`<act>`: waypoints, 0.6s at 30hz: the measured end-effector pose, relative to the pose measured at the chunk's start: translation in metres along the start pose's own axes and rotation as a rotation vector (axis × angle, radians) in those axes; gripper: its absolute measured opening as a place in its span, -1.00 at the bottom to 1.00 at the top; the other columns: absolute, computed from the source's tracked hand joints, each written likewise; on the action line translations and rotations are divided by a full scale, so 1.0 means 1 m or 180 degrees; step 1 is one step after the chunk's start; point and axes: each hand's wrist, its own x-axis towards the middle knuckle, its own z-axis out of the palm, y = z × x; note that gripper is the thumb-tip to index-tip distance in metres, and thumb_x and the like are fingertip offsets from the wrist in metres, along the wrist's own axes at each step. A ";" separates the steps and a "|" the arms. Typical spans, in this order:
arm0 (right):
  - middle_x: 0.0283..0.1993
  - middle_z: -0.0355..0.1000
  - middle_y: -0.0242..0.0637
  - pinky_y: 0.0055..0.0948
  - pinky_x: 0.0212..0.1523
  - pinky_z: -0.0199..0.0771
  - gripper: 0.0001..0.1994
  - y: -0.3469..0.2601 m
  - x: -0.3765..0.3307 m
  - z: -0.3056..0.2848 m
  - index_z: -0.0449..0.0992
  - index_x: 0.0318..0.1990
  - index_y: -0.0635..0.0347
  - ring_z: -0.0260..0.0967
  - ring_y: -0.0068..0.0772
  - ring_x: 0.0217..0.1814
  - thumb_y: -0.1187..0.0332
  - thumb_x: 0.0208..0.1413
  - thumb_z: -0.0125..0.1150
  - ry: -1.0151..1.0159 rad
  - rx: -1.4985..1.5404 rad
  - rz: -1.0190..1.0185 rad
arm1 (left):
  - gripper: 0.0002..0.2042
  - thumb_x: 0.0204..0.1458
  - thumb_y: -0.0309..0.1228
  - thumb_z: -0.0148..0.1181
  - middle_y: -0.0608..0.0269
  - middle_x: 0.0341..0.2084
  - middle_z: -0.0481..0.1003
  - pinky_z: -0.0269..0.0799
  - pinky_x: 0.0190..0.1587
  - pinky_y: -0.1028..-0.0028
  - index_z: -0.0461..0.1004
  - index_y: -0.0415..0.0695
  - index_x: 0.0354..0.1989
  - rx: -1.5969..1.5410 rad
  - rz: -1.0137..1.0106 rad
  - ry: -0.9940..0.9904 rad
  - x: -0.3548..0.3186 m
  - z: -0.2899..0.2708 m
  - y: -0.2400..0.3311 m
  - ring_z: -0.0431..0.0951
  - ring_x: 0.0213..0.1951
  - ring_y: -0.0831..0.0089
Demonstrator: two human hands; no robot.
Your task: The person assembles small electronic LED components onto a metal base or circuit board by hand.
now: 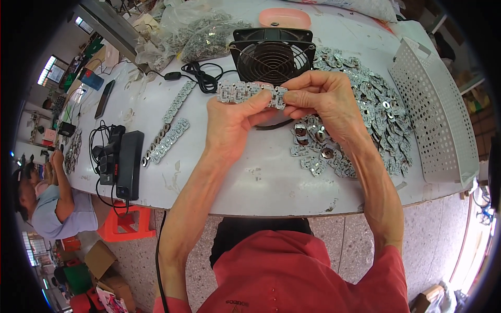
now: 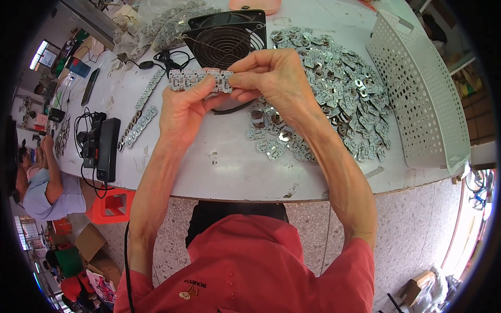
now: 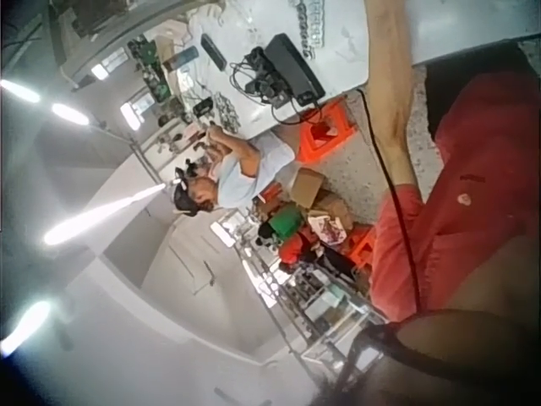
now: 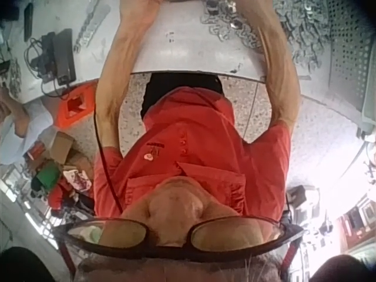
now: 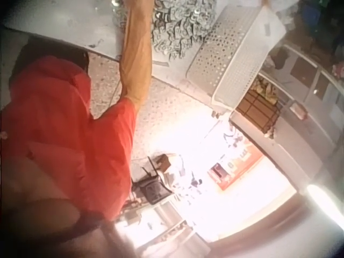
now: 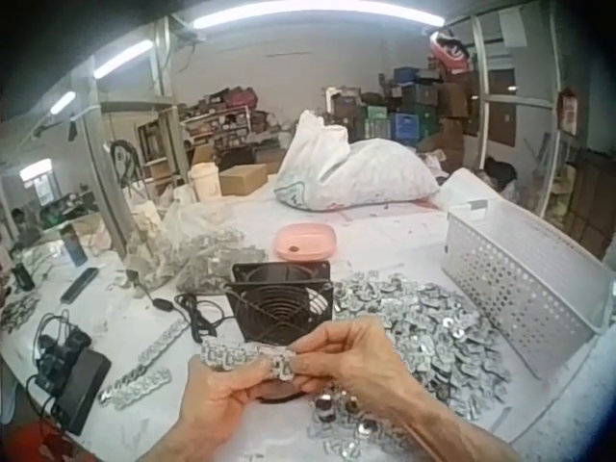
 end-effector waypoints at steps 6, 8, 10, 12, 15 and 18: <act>-0.47 0.44 -0.21 -0.65 -0.43 0.49 -0.85 0.007 0.003 0.003 0.49 -0.34 0.42 0.42 -0.54 -0.50 0.54 -0.11 0.20 -0.0157 0.0376 0.0197 | -0.83 -0.06 -0.54 0.16 0.08 -0.42 0.50 0.53 -0.28 0.35 0.45 -0.39 -0.32 -0.0227 -0.0249 -0.0155 0.001 -0.018 -0.004 0.52 -0.43 0.39; -0.47 0.44 -0.22 -0.66 -0.43 0.48 -0.84 0.008 0.003 0.002 0.49 -0.33 0.42 0.41 -0.54 -0.51 0.53 -0.11 0.20 -0.0170 0.0577 0.0277 | -0.83 -0.02 -0.52 0.13 0.10 -0.41 0.50 0.53 -0.24 0.36 0.45 -0.37 -0.28 -0.0565 -0.0483 -0.0322 0.003 -0.020 -0.007 0.52 -0.40 0.40; -0.48 0.43 -0.23 -0.67 -0.44 0.48 -0.84 0.009 0.004 0.002 0.48 -0.33 0.42 0.40 -0.55 -0.52 0.53 -0.10 0.20 -0.0187 0.0781 0.0345 | -0.82 -0.02 -0.52 0.13 0.10 -0.42 0.49 0.52 -0.22 0.36 0.44 -0.37 -0.27 -0.0855 -0.0547 -0.0348 0.004 -0.017 -0.009 0.52 -0.40 0.40; -0.49 0.43 -0.24 -0.68 -0.46 0.46 -0.84 0.010 0.006 0.000 0.48 -0.34 0.42 0.38 -0.57 -0.54 0.53 -0.11 0.21 -0.0125 0.0650 0.0199 | -0.82 -0.02 -0.53 0.13 0.09 -0.41 0.49 0.53 -0.23 0.36 0.43 -0.38 -0.26 -0.0651 -0.0436 -0.0224 0.003 -0.014 -0.007 0.52 -0.40 0.40; -0.49 0.42 -0.25 -0.68 -0.48 0.44 -0.84 0.006 0.004 -0.004 0.48 -0.35 0.42 0.37 -0.58 -0.55 0.52 -0.12 0.22 -0.0066 0.0354 0.0273 | -0.83 -0.06 -0.55 0.16 0.08 -0.42 0.50 0.54 -0.27 0.37 0.45 -0.38 -0.30 -0.0298 -0.0222 -0.0088 0.001 -0.008 -0.001 0.53 -0.42 0.39; -0.49 0.42 -0.26 -0.68 -0.50 0.42 -0.84 0.008 0.004 -0.002 0.49 -0.35 0.42 0.37 -0.58 -0.55 0.52 -0.13 0.23 -0.0101 0.0317 0.0342 | -0.83 -0.12 -0.57 0.22 0.08 -0.43 0.52 0.54 -0.30 0.38 0.48 -0.37 -0.34 -0.0004 -0.0061 -0.0058 0.000 -0.007 -0.002 0.53 -0.45 0.38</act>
